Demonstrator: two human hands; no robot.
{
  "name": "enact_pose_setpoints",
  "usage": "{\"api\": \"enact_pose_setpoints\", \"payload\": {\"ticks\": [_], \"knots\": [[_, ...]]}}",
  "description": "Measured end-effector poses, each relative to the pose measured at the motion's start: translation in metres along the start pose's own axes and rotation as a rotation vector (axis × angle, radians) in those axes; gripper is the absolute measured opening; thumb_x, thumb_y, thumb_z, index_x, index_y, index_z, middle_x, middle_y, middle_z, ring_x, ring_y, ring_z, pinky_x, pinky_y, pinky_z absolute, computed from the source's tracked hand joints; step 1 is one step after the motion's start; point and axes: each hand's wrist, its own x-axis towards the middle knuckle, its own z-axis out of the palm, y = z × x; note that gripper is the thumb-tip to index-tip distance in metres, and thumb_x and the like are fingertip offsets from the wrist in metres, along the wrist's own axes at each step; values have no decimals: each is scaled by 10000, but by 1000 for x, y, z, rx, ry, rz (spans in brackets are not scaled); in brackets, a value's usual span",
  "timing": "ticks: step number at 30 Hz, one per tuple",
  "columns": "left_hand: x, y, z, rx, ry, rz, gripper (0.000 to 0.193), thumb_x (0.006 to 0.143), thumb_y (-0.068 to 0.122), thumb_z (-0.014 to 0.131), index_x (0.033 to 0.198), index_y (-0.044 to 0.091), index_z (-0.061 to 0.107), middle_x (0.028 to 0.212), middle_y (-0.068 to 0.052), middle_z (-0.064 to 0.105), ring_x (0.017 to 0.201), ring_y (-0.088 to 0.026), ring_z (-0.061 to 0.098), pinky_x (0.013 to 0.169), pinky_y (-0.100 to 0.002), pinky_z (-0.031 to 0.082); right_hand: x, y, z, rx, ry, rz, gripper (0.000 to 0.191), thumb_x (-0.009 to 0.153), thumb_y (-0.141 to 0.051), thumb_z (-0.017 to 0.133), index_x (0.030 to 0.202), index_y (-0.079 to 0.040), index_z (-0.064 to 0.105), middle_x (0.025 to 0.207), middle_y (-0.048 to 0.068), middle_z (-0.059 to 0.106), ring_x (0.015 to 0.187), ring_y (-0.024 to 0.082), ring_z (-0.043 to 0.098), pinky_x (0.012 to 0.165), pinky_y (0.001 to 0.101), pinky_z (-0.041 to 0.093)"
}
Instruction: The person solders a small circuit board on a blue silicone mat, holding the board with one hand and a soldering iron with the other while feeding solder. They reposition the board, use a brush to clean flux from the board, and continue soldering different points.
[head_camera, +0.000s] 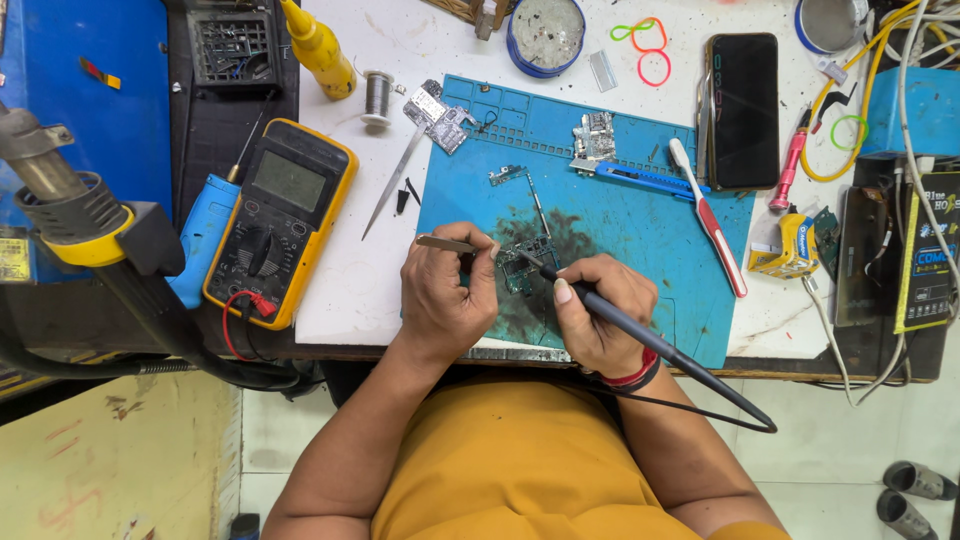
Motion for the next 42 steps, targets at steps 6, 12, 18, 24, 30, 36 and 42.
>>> {"api": "enact_pose_setpoints", "payload": {"ticks": [6,12,18,24,30,36,42], "knots": [[0,0,-1,7,2,6,158,956,20,709,1032,62,577,893,-44,667,723,-190,638,730,-344,508,0,-1,0,-10,-5,-2,90,930,-91,682,900,-18,639,727,89,625,594,206,598,577,312,439],[0,1,0,7,1,3,161,953,19,712,1030,65,577,888,-44,668,721,-194,641,724,-344,509,1,-1,0,-4,0,-16,92,935,-94,678,906,-19,634,731,88,624,603,209,602,579,312,443],[1,1,-1,2,-1,-3,165,957,19,709,1040,70,575,855,-33,667,705,-187,642,732,-345,504,1,-1,0,-8,4,-13,96,931,-94,682,905,-15,633,717,86,610,594,209,589,577,317,439],[0,1,-1,10,-5,-12,170,953,22,712,1040,72,575,833,-22,661,692,-184,635,737,-350,497,0,-2,0,-14,1,-6,87,932,-89,679,908,-16,638,728,89,618,595,208,593,579,314,440],[0,1,-1,12,-2,2,171,953,23,714,1033,71,571,853,-31,659,697,-183,633,734,-352,496,1,-2,0,-16,5,-9,82,927,-84,676,904,-15,637,723,90,617,592,210,592,577,315,439],[0,1,-1,0,-1,-9,166,952,20,714,1029,65,574,865,-35,663,702,-185,637,727,-347,504,0,-2,0,-4,10,-15,89,927,-84,680,902,-13,633,724,94,621,591,209,592,575,314,438],[0,0,0,9,5,3,167,950,20,716,1026,64,575,880,-39,665,711,-186,639,735,-348,504,0,-1,0,-5,2,-8,92,922,-87,681,897,-13,632,715,87,615,592,206,594,576,314,441]]}}
